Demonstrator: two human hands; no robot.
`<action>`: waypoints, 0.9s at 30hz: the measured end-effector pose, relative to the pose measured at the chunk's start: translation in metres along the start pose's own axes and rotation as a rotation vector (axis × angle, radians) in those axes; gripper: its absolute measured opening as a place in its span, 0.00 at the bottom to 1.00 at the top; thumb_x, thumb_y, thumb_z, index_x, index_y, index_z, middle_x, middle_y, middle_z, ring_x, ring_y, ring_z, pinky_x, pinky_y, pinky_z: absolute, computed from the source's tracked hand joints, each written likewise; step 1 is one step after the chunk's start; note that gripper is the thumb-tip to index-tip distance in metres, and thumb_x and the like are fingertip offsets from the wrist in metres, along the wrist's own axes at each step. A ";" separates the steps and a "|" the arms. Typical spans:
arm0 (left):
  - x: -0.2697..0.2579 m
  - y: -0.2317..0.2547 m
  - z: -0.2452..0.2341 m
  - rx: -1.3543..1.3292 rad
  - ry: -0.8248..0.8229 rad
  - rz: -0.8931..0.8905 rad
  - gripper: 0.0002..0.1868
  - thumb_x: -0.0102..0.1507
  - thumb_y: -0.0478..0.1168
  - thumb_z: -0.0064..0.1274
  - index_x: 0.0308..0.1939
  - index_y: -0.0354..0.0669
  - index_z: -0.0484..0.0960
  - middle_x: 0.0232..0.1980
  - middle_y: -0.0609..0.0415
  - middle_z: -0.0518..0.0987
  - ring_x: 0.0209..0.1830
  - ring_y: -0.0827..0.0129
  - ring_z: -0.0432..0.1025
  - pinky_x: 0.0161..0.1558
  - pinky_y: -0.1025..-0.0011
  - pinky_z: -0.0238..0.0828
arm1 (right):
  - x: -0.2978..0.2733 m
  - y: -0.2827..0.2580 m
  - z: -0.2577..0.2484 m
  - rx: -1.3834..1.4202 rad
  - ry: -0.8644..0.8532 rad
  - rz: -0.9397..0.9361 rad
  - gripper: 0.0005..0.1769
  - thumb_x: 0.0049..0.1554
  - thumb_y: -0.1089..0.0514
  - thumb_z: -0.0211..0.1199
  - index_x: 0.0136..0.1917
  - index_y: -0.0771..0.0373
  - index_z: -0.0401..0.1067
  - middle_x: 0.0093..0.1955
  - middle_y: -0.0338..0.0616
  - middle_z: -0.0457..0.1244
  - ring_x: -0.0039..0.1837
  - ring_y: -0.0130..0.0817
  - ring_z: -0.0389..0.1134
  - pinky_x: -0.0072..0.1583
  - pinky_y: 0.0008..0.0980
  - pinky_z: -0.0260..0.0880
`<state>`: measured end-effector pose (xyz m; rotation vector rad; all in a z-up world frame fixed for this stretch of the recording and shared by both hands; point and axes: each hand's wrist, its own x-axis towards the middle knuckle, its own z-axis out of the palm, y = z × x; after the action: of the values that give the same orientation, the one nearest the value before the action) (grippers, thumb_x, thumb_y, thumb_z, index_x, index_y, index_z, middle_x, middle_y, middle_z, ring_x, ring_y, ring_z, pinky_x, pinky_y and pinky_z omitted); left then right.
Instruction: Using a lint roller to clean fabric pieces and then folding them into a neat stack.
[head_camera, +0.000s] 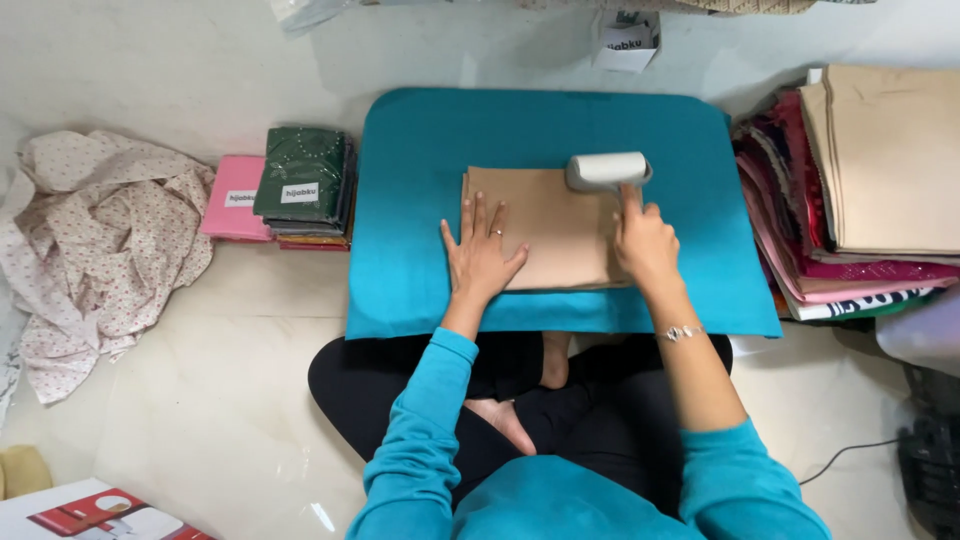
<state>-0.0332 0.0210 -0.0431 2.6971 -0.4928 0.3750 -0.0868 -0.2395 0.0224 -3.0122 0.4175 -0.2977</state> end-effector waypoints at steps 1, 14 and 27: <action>0.000 -0.001 0.002 -0.006 -0.005 -0.001 0.44 0.59 0.69 0.47 0.76 0.57 0.65 0.83 0.45 0.52 0.84 0.52 0.44 0.71 0.27 0.35 | -0.010 0.002 -0.007 0.005 -0.014 -0.029 0.28 0.68 0.48 0.49 0.80 0.42 0.55 0.49 0.58 0.62 0.43 0.72 0.72 0.43 0.63 0.74; 0.003 0.000 -0.009 -0.175 -0.051 -0.093 0.37 0.68 0.50 0.42 0.78 0.40 0.56 0.83 0.45 0.51 0.84 0.51 0.40 0.75 0.37 0.33 | -0.058 0.071 -0.107 0.015 -0.235 -0.293 0.30 0.60 0.52 0.62 0.75 0.34 0.67 0.40 0.38 0.60 0.38 0.32 0.62 0.42 0.34 0.65; 0.000 -0.024 0.020 -0.464 0.059 -0.217 0.44 0.64 0.28 0.36 0.83 0.43 0.37 0.84 0.43 0.48 0.81 0.41 0.49 0.79 0.42 0.34 | 0.057 -0.078 -0.044 0.057 -0.375 -0.464 0.25 0.66 0.48 0.54 0.76 0.30 0.62 0.65 0.53 0.64 0.60 0.63 0.70 0.54 0.58 0.73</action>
<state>-0.0203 0.0337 -0.0684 2.2527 -0.2300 0.2420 -0.0214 -0.1836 0.0845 -2.9724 -0.3172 0.2265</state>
